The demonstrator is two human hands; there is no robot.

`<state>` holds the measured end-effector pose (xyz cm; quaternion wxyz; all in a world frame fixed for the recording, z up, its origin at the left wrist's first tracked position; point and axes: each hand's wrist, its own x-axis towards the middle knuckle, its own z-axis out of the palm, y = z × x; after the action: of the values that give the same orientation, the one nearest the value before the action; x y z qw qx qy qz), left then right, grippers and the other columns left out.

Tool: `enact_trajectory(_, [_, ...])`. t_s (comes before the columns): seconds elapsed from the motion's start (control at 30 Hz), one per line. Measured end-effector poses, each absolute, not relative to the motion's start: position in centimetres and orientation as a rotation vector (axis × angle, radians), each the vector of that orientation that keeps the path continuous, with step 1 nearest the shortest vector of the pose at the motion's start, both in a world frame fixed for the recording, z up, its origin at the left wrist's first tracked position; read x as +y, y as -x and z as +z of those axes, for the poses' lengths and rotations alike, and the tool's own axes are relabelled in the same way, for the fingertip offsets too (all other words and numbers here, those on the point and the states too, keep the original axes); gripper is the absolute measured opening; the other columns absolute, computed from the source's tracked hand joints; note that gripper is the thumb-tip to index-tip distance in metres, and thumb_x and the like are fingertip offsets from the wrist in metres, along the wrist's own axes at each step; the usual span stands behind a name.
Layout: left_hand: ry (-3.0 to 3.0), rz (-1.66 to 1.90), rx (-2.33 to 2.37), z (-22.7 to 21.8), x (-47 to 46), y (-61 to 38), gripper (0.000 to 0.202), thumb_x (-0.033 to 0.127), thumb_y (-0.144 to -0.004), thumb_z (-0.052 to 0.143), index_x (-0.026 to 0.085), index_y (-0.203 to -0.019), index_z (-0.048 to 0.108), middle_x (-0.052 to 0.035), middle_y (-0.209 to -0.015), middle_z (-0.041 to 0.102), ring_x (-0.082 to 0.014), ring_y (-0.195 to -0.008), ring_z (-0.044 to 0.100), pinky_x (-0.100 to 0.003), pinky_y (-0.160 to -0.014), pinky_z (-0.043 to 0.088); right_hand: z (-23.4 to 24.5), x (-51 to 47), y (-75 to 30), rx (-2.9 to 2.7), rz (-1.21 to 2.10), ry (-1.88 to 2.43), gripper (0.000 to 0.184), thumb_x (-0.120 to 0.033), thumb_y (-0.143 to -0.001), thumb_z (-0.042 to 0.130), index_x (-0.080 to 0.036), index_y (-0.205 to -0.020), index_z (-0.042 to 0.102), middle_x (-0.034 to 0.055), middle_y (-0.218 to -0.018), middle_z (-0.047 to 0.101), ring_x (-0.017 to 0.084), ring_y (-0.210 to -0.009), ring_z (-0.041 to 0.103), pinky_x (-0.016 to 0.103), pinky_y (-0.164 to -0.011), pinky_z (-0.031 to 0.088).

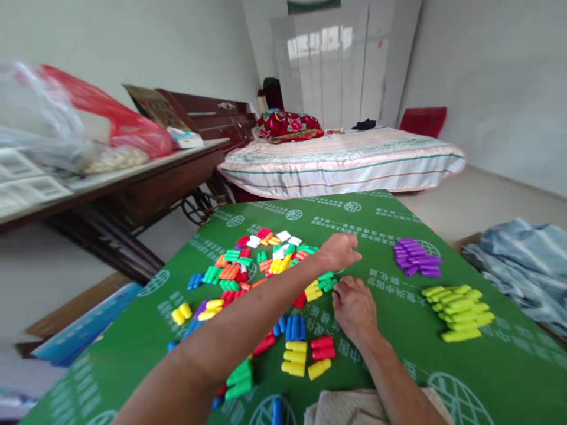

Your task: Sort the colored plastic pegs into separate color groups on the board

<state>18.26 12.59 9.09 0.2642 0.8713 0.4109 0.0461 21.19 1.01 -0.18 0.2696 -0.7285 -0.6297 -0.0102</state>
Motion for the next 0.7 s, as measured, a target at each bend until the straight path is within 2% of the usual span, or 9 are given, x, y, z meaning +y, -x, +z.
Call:
enact_trajectory(0.17, [-2.465,0.09,1.347,12.8,12.5,-7.2,0.02,0.026,-0.073,0.06,0.018,-0.09,0.066,0.0009,-0.085,0.066,-0.0131,-0.079,0.058,-0.02,-0.072,0.042,-0.7,0.4,-21.7,-1.789,-0.099,1.949,0.021,-0.017,-0.083,0.048,-0.02,-0.076,0.067,0.0059,-0.082,0.062,0.019,-0.083,0.05,0.029,-0.072,0.036])
enact_trajectory(0.33, [-2.435,-0.004,1.633,15.0,10.9,3.9,0.014,0.026,-0.074,0.056,0.017,-0.08,0.065,0.003,-0.071,0.062,-0.0117,-0.07,0.054,-0.02,-0.063,0.038,-1.4,0.2,-22.1,-1.841,-0.142,1.962,0.023,-0.02,-0.085,0.046,-0.021,-0.08,0.069,0.005,-0.087,0.064,0.019,-0.081,0.051,0.029,-0.071,0.037])
enact_trajectory(0.53, [-2.314,-0.162,1.846,13.4,8.4,12.1,0.006,0.023,-0.07,0.061,0.019,-0.073,0.064,0.0039,-0.068,0.061,-0.0115,-0.067,0.054,-0.02,-0.058,0.036,-2.0,0.0,-22.3,-1.867,-0.177,1.971,0.023,-0.023,-0.085,0.046,-0.022,-0.082,0.069,0.0043,-0.091,0.065,0.019,-0.081,0.053,0.03,-0.07,0.039])
enact_trajectory(0.7, [-2.191,-0.215,1.983,11.2,7.5,13.9,0.004,0.022,-0.073,0.062,0.02,-0.075,0.064,0.0024,-0.073,0.064,-0.0121,-0.074,0.057,-0.021,-0.066,0.042,-2.5,0.0,-22.5,-1.885,-0.209,1.964,0.027,-0.026,-0.086,0.043,-0.022,-0.086,0.07,0.0047,-0.095,0.066,0.02,-0.082,0.054,0.031,-0.07,0.042])
